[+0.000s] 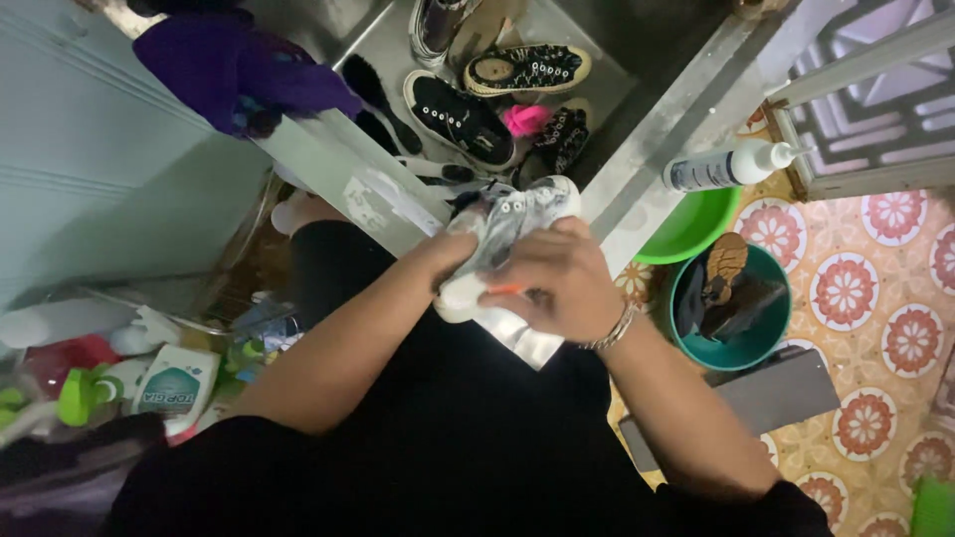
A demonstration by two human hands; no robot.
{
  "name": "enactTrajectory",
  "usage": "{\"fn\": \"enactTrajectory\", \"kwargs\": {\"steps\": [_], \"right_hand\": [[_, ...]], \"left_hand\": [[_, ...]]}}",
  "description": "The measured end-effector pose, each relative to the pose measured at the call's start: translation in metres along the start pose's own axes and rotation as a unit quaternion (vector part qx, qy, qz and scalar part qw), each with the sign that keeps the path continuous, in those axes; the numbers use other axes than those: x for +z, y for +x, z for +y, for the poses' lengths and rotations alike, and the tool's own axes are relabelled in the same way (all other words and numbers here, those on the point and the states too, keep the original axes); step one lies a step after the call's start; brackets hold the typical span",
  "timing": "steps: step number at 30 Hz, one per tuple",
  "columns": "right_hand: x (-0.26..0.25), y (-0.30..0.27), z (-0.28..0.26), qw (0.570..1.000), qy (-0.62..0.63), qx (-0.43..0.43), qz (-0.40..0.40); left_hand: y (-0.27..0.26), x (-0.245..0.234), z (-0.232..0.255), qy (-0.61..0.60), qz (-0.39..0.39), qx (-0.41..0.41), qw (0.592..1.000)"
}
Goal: Clean several pairs of sneakers in a sink using soap, water, and a brush.
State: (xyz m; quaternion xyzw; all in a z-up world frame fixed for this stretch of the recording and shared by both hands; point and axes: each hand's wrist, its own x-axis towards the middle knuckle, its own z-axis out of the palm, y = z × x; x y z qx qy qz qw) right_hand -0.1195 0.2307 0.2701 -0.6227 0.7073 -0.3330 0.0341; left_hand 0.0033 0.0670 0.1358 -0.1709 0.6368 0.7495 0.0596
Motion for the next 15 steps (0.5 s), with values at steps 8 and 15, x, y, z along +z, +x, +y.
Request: {"fn": "enactTrajectory", "kwargs": {"steps": [8,15], "right_hand": [[-0.003,-0.053,0.049,0.973,-0.018,0.205,0.101],[0.005,-0.066,0.027,0.977,0.055,0.18,0.099]], "left_hand": [[0.002,-0.008,0.008,0.066,-0.007,0.048,0.997],[-0.028,0.02,0.052,0.116,-0.01,0.08,0.99]]}}
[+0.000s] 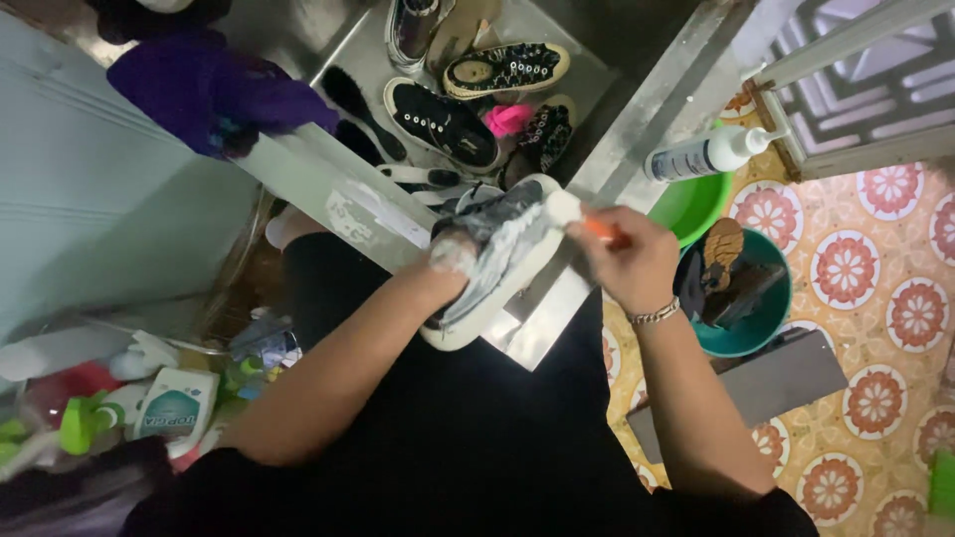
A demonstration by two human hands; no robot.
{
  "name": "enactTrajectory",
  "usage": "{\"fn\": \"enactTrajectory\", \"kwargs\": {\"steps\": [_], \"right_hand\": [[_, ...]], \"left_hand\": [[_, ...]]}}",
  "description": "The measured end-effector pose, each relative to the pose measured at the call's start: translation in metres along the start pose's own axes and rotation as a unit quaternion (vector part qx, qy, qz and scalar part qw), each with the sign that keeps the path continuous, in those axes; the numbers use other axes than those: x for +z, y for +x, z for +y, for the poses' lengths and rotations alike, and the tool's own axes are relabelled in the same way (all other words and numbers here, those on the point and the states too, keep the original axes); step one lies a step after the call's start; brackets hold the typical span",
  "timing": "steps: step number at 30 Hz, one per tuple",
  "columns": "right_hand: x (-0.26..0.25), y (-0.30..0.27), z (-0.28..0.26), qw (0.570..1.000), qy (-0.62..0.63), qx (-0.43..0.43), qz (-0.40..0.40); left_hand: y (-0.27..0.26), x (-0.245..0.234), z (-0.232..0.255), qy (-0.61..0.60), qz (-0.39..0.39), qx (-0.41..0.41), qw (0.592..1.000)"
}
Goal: Clean several pairs of sneakers in a sink using soap, water, and a brush.
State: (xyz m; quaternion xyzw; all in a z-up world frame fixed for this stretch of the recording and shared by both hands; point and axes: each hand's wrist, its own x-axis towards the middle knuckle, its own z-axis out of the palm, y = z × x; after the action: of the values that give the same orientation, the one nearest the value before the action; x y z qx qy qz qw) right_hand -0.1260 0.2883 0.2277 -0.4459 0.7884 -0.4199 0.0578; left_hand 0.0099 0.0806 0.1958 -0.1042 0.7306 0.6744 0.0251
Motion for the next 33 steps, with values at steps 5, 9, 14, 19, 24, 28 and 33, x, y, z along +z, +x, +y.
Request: {"fn": "enactTrajectory", "kwargs": {"steps": [5,9,14,19,24,28,33], "right_hand": [[0.001,-0.001,-0.046,0.999,-0.031,0.005,0.027],[0.006,0.002,-0.033,0.999,0.016,0.044,-0.015],[0.027,0.007,-0.057,1.0,-0.021,-0.003,0.023],[0.019,0.018,-0.032,0.999,-0.037,0.037,0.005],[0.019,0.025,-0.054,0.995,-0.068,0.054,-0.056],[0.014,0.03,-0.041,0.994,-0.091,0.056,-0.012],[0.023,0.024,-0.053,0.998,-0.029,0.014,-0.06]], "left_hand": [[-0.002,-0.001,0.01,0.037,0.014,0.029,0.999],[-0.017,-0.006,0.008,0.067,0.028,0.036,0.997],[-0.017,-0.016,0.011,0.11,0.048,0.062,0.991],[-0.013,-0.012,-0.028,0.39,0.037,0.182,0.902],[-0.009,-0.011,-0.032,0.407,0.042,0.202,0.89],[-0.011,-0.01,-0.042,0.377,0.031,0.183,0.907],[-0.002,-0.009,-0.057,0.34,0.023,0.16,0.926]]}}
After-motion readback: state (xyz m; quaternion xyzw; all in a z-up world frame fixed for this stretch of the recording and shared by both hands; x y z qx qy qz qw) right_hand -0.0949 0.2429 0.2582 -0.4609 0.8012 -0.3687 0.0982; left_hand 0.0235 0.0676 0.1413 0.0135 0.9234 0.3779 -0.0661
